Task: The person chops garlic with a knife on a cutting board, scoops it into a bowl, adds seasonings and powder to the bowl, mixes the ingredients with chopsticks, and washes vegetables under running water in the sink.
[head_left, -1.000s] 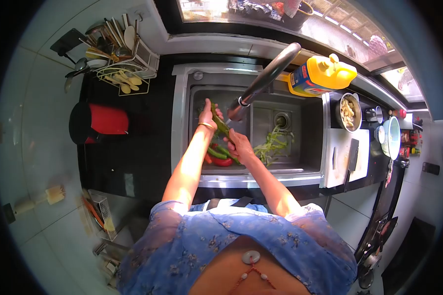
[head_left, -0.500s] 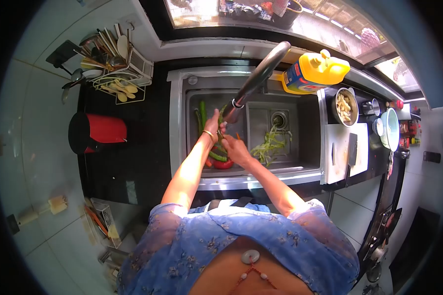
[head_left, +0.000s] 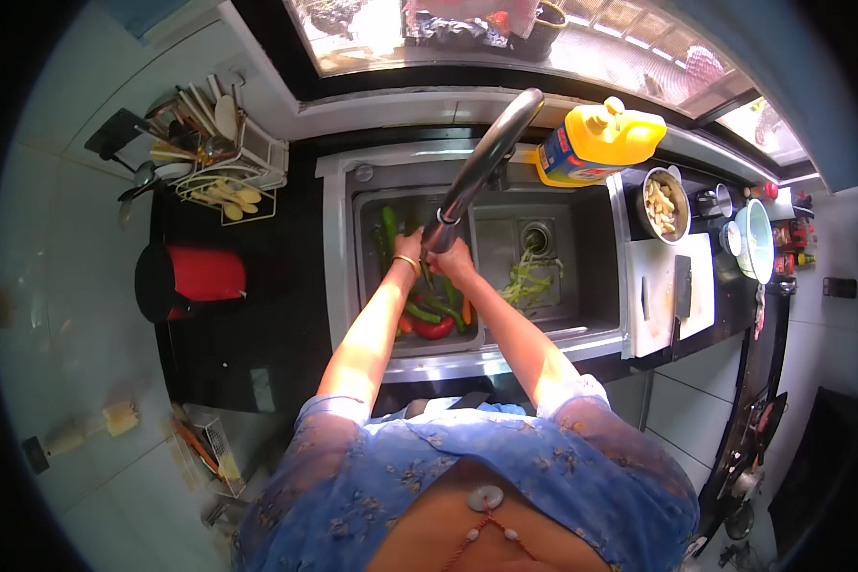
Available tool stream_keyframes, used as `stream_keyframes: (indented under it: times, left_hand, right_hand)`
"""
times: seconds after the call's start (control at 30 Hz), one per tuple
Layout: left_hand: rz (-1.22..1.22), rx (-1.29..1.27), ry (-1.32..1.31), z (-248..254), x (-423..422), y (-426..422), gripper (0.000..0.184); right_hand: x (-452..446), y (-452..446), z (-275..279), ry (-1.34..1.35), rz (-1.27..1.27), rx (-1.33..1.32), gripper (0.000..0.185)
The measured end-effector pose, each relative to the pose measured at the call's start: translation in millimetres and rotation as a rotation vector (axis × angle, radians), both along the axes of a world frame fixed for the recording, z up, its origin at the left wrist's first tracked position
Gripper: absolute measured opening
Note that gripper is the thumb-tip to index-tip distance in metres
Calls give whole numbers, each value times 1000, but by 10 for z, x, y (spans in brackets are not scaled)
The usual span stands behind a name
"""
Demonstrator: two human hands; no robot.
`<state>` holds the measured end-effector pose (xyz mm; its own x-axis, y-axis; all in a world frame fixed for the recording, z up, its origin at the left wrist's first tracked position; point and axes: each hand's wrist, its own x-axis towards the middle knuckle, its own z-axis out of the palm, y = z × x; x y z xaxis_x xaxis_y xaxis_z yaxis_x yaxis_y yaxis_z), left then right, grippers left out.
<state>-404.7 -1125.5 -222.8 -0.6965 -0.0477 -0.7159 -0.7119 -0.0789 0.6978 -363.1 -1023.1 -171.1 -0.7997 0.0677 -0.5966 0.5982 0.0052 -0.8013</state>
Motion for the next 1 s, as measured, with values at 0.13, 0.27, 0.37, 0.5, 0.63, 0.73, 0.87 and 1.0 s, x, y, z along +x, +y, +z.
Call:
stream_keyframes:
  times: [0.13,0.27,0.37,0.5,0.63,0.73,0.87,1.0]
  left_hand:
    - [204,669,74,-304,21,325,24]
    - [32,437,-4,46,-19,325,23]
    - [-80,208,13,210,64,44,23]
    - [41,259,-176,743,259,-232,39]
    - [-7,326,-145,750,490,-492,26]
    - [-78,353,-43,781,619,-566,21]
    - [-183,405,-41,736,688,-651,28]
    - [-277,78,79,744,790,-619,39]
  right_hand:
    - [57,327,-208,153,59,491,12]
    - [-158,549,299,-29,-350,-146,13]
    - [-422,808,417,-128,-581,-782,14]
    - [-818,816,320,-99,-697,-1079,13]
    - [-1269,878,298,-351,-663,-1088,18]
    - [-1009,810,478,-105,-475,-810,22]
    - [-267,701,379,340,223,734,23]
    - [823,1343,953,244,215,697,30]
